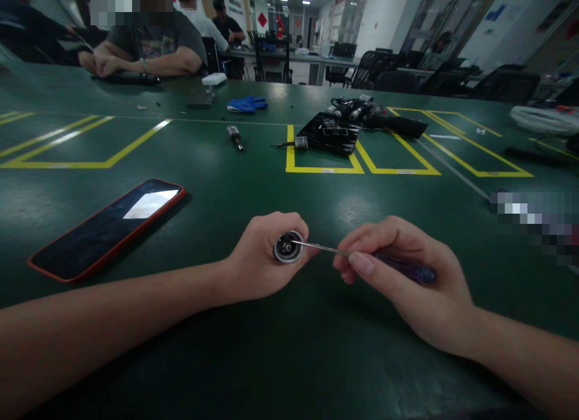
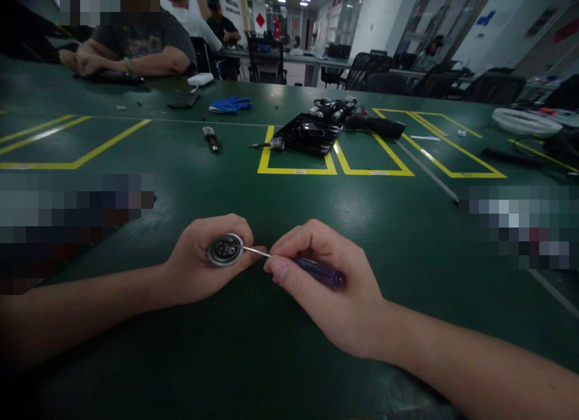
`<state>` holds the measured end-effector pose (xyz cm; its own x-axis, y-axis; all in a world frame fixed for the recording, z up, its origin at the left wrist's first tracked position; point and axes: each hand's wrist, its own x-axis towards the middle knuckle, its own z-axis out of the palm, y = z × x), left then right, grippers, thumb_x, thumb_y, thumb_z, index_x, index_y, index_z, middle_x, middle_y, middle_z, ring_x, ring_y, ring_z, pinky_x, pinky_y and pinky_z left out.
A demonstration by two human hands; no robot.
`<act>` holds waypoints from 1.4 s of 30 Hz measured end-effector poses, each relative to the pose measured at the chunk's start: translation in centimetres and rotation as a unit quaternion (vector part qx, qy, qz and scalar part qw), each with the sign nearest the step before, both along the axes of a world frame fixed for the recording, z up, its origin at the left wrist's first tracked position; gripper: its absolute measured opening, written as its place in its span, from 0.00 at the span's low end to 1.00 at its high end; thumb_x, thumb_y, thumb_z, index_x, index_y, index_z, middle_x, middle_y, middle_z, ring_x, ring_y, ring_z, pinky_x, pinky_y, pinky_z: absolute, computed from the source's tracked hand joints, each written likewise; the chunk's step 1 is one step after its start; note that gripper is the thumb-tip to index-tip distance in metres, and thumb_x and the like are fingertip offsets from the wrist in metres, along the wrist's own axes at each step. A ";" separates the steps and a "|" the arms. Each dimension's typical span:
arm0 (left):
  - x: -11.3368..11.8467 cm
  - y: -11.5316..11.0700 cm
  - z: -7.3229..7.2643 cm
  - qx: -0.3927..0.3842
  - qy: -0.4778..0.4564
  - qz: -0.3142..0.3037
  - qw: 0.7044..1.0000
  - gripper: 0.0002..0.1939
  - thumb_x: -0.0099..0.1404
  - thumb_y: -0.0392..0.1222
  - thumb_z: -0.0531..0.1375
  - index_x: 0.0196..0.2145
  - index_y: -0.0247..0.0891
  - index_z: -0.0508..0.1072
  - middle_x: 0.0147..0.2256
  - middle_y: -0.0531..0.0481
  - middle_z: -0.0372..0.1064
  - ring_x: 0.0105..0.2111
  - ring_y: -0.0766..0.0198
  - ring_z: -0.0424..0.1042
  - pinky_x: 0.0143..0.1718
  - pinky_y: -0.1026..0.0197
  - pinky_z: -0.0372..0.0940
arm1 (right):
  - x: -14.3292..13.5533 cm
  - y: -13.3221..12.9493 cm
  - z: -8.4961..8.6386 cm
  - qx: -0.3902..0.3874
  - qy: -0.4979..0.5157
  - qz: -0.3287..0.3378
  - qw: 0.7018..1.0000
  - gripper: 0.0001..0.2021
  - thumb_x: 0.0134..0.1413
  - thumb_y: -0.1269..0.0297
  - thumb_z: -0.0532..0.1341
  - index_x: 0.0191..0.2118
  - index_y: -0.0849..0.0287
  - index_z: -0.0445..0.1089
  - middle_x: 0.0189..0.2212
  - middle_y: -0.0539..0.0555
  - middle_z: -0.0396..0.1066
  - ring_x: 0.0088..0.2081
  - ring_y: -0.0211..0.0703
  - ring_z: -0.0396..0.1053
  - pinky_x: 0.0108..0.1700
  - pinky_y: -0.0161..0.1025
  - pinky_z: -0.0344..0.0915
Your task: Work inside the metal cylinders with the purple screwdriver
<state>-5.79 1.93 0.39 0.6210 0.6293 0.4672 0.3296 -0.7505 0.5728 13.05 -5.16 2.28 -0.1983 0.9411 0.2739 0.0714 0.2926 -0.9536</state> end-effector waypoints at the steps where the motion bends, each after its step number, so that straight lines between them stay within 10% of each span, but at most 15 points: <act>1: 0.0 0.0 0.0 0.001 -0.001 -0.002 1.000 0.07 0.55 0.36 0.60 0.23 0.35 0.64 0.21 0.56 0.62 0.21 0.72 0.62 0.22 0.68 0.56 | 0.0 0.0 0.0 0.007 -0.003 -0.002 1.000 0.03 0.52 0.71 0.59 0.32 0.57 0.66 0.31 0.51 0.70 0.28 0.35 0.69 0.30 0.35 0.67; 16: 0.0 0.0 0.2 -0.015 0.012 0.000 1.000 0.08 0.56 0.38 0.59 0.23 0.35 0.64 0.21 0.55 0.63 0.21 0.72 0.63 0.23 0.68 0.57 | 0.3 -0.3 0.3 0.070 -0.066 -0.016 0.995 0.03 0.53 0.73 0.57 0.32 0.58 0.64 0.30 0.52 0.69 0.28 0.37 0.69 0.28 0.35 0.67; 29: -0.1 0.0 0.4 -0.042 -0.026 0.004 0.999 0.08 0.57 0.38 0.60 0.25 0.34 0.64 0.21 0.57 0.62 0.20 0.74 0.62 0.20 0.71 0.57 | 1.9 0.6 2.0 0.278 -0.250 0.083 0.924 0.11 0.49 0.79 0.56 0.38 0.57 0.63 0.31 0.54 0.69 0.31 0.39 0.68 0.31 0.38 0.68; 42: -0.5 -0.2 1.0 -0.102 -0.019 0.028 0.994 0.09 0.58 0.41 0.59 0.25 0.34 0.64 0.23 0.56 0.63 0.21 0.73 0.64 0.21 0.70 0.60 | 3.5 1.2 0.6 0.183 -0.085 -0.007 0.979 0.09 0.51 0.77 0.57 0.35 0.56 0.67 0.31 0.52 0.69 0.31 0.39 0.69 0.32 0.38 0.68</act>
